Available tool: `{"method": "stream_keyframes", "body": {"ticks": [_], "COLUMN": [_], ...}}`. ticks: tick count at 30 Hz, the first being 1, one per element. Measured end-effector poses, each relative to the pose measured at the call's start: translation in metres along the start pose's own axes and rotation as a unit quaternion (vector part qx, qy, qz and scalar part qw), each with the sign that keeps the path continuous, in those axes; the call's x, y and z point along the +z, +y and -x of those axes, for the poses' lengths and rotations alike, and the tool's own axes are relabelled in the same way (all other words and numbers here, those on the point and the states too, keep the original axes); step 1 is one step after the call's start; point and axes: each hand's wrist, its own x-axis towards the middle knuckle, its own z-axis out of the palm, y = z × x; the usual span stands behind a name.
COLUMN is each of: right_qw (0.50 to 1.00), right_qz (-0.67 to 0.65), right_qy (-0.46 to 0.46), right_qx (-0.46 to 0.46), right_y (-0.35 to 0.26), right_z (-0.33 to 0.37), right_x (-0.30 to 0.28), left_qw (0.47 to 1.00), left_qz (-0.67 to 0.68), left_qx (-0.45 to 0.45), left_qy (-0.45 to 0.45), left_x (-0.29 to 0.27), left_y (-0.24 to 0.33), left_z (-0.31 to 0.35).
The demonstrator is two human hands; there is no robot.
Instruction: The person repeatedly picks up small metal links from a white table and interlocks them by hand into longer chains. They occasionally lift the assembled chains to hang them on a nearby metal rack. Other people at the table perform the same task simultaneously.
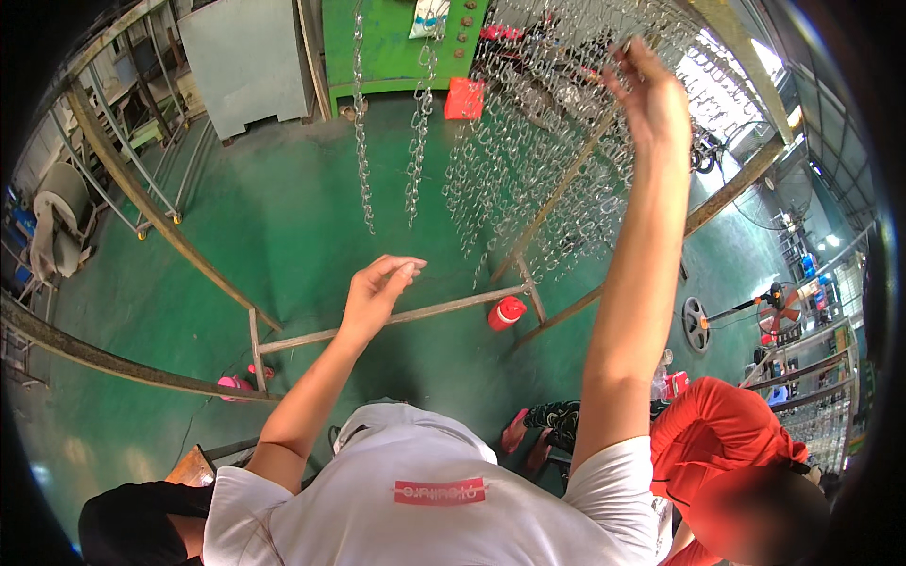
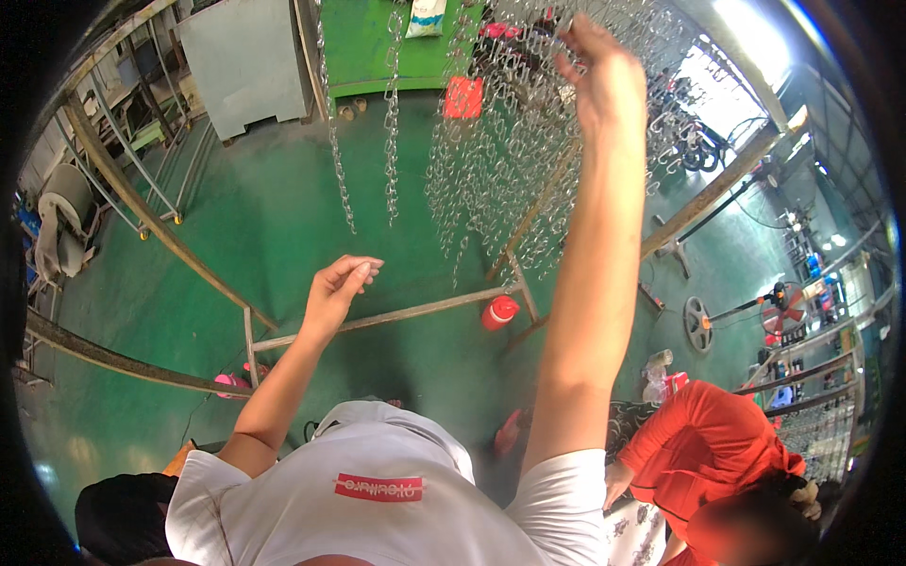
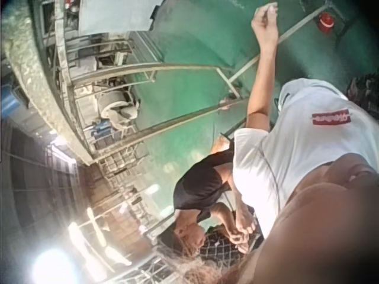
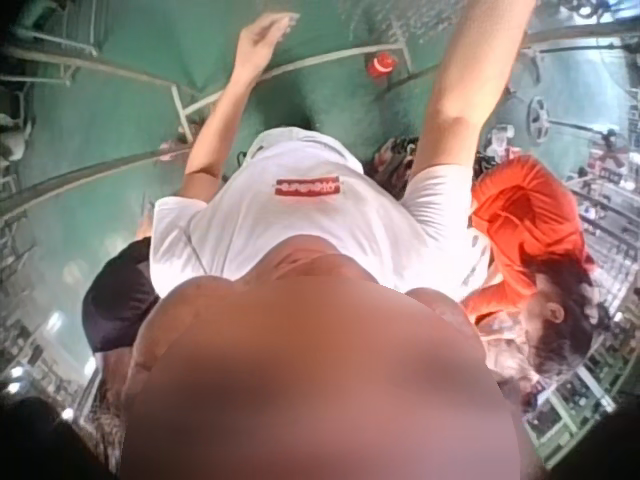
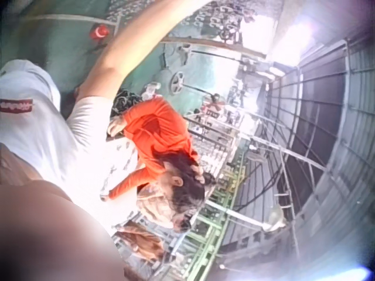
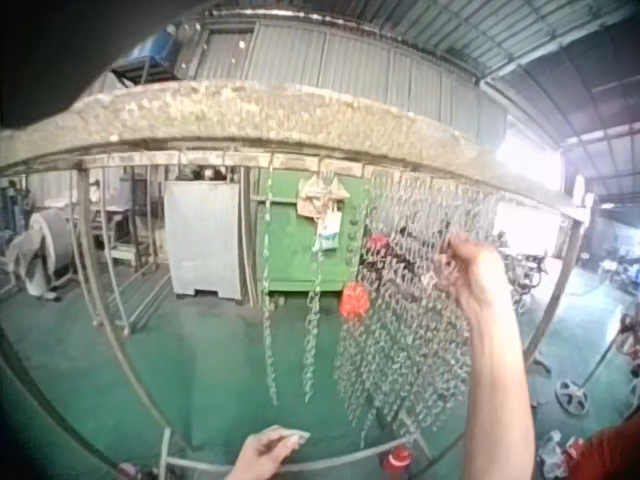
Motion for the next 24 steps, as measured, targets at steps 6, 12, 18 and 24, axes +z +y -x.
{"method": "stream_keyframes", "body": {"ticks": [6,12,18,24], "right_qw": [0.999,0.999,0.98,0.995], "right_qz": [-0.018,-0.023,-0.129,-0.02], "right_qy": [0.049,-0.008,-0.118,-0.093], "right_qx": [0.007,0.026,0.093,0.02], "right_y": [0.003,0.002,0.003,-0.006], "right_z": [-0.061,-0.107,-0.154,-0.12], "right_x": [-0.006,-0.017,-0.022,0.0], "left_qw": [0.999,0.996,0.994,0.993], "left_qz": [0.005,0.046,0.033,0.05], "left_qx": [-0.043,-0.064,-0.094,-0.097], "left_qy": [0.02,0.042,0.043,0.044], "left_x": [-0.013,-0.014,-0.017,-0.014], "left_y": [-0.029,-0.049,-0.059,-0.062], "left_z": [0.009,0.015,0.017,0.014]}}
